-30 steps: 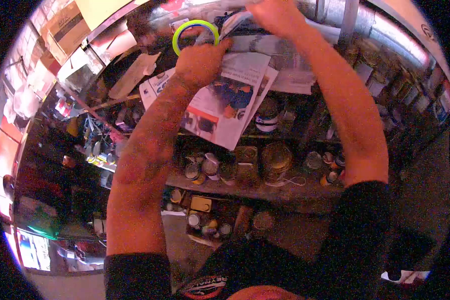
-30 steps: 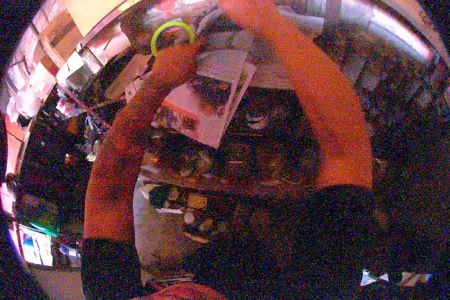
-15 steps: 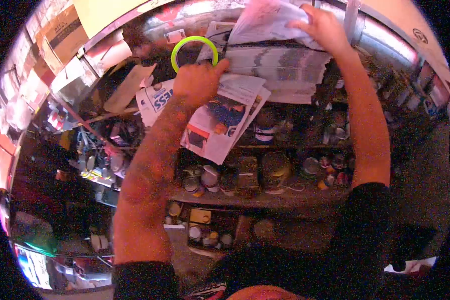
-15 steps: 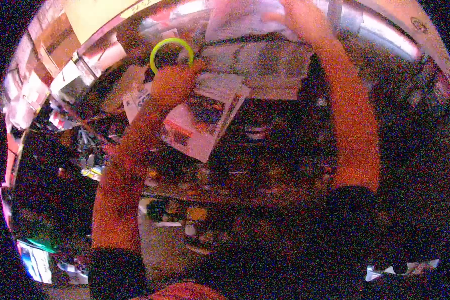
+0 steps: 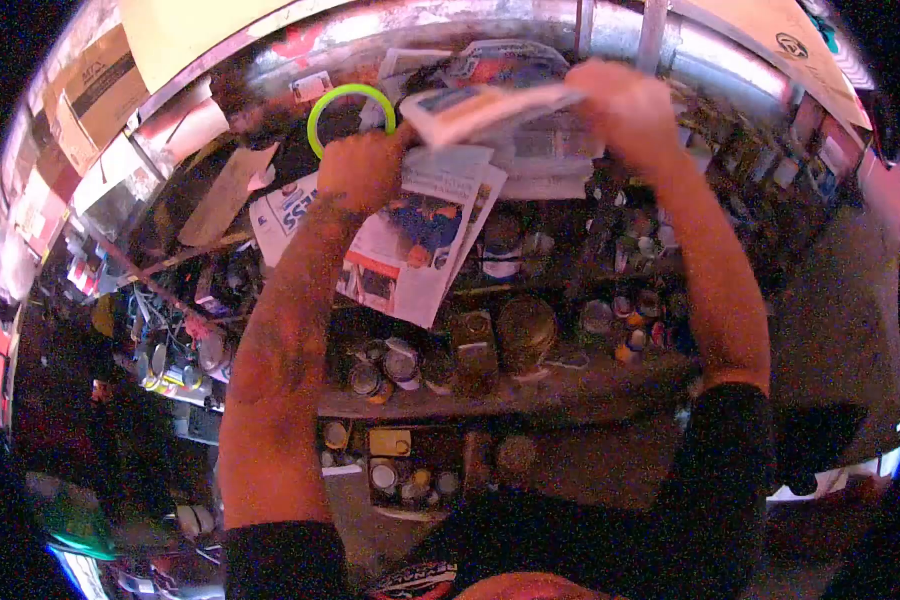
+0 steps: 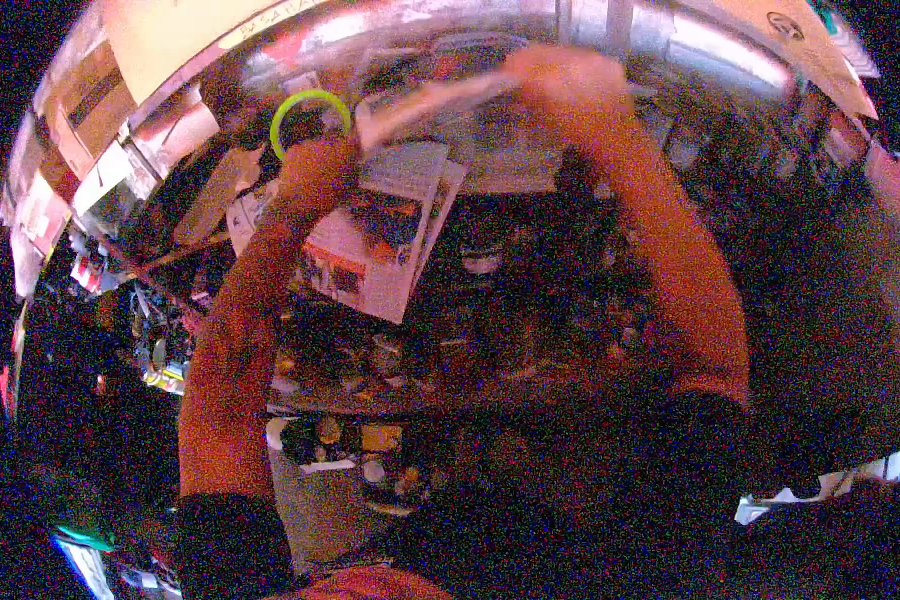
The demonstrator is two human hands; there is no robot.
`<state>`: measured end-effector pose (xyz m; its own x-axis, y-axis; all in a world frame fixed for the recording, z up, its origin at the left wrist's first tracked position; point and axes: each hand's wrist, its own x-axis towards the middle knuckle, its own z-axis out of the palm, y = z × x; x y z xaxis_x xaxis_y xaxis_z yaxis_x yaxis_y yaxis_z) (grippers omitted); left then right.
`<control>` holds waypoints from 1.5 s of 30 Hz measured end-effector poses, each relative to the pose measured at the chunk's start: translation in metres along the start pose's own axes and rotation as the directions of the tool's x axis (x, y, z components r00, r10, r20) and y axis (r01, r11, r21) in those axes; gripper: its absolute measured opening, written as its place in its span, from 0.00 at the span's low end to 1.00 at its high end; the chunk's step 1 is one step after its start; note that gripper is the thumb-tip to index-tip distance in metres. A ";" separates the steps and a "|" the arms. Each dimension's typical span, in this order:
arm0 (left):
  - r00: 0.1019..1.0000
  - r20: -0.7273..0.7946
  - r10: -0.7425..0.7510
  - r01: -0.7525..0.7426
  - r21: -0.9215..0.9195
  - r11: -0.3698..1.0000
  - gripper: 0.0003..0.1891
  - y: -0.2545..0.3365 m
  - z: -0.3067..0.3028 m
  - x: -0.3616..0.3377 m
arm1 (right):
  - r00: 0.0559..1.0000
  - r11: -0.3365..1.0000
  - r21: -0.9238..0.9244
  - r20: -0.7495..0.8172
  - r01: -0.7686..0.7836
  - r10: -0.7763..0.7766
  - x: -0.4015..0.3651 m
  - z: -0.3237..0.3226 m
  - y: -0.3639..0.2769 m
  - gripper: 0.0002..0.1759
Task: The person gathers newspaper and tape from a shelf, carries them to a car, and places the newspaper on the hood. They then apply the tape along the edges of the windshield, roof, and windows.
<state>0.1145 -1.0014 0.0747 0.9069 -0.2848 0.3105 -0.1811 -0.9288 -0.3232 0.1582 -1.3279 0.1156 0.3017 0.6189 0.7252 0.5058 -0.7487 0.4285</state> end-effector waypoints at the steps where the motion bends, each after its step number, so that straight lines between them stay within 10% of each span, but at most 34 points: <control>1: 1.000 -0.029 0.005 -0.006 -0.006 1.000 0.20 0.003 -0.003 -0.002 | 0.998 0.999 0.035 -0.049 -0.026 0.028 -0.004 0.006 0.019 0.12; 3: 0.997 -0.079 0.009 -0.011 -0.022 1.000 0.19 0.003 -0.003 -0.004 | 0.917 0.920 -0.006 0.081 -0.392 0.391 0.018 0.018 0.064 0.13; 9: 0.995 -0.099 -0.010 0.002 -0.082 0.997 0.21 -0.005 0.001 0.003 | 0.997 0.997 0.029 -0.045 0.065 -0.063 0.027 -0.061 0.005 0.12; 14: 0.993 -0.114 0.008 -0.022 -0.120 0.993 0.23 -0.003 0.003 0.002 | 0.978 0.997 0.011 -0.198 0.071 -0.067 -0.019 -0.112 0.017 0.14; 15: 0.993 -0.122 0.004 -0.019 -0.116 0.993 0.23 -0.004 0.004 0.001 | 0.979 0.979 0.165 -0.146 -0.117 0.142 -0.024 -0.137 0.010 0.13; 20: 0.999 -0.033 0.017 -0.025 -0.262 0.965 0.27 -0.018 0.019 0.002 | 0.757 0.472 0.867 -0.200 -0.159 0.623 -0.110 -0.183 0.067 0.17; 21: 0.999 -0.029 0.020 -0.028 -0.330 0.944 0.28 -0.023 0.026 -0.004 | 0.768 0.155 0.985 -0.045 -0.071 0.638 -0.140 -0.196 0.075 0.23; 24: 0.981 -0.166 -0.099 -0.019 -0.594 0.804 0.29 -0.029 0.035 -0.050 | 0.417 0.070 0.996 -0.042 -0.052 0.908 -0.260 -0.167 0.151 0.33; 29: 0.892 0.292 -0.345 0.419 -0.821 0.387 0.22 -0.041 0.040 -0.132 | 0.389 0.329 0.392 0.080 -0.859 0.918 -0.331 -0.102 0.047 0.30; 31: 0.843 0.410 -0.350 0.440 -0.898 0.006 0.19 -0.027 0.054 -0.163 | 0.199 -0.269 0.882 0.365 -0.388 0.909 -0.310 -0.062 -0.036 0.29; 33: 0.811 0.524 -0.261 0.339 -0.784 -0.520 0.19 0.006 0.065 -0.186 | 0.216 -0.530 0.823 0.566 -0.205 0.796 -0.311 -0.030 -0.096 0.29; 36: 0.835 0.516 -0.189 0.443 -0.836 -0.324 0.19 0.023 0.093 -0.210 | 0.322 -0.674 0.659 0.751 -0.333 0.576 -0.317 0.018 -0.173 0.28; 39: 0.740 0.661 -0.125 0.560 -0.708 -0.432 0.21 0.056 0.029 -0.222 | 0.395 -0.691 0.562 0.823 -0.455 0.409 -0.309 0.063 -0.219 0.28; 45: 0.583 0.741 -0.333 0.665 -0.671 -0.328 0.20 0.066 0.064 -0.276 | 0.224 -0.616 0.407 0.908 -0.674 0.355 -0.268 0.052 -0.276 0.28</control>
<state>-0.1232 -0.9694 -0.0892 0.8712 0.3188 -0.3733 0.4069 -0.0437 0.9124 -0.0207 -1.2749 -0.2253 0.9806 0.0889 -0.1745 -0.1858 0.1403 -0.9725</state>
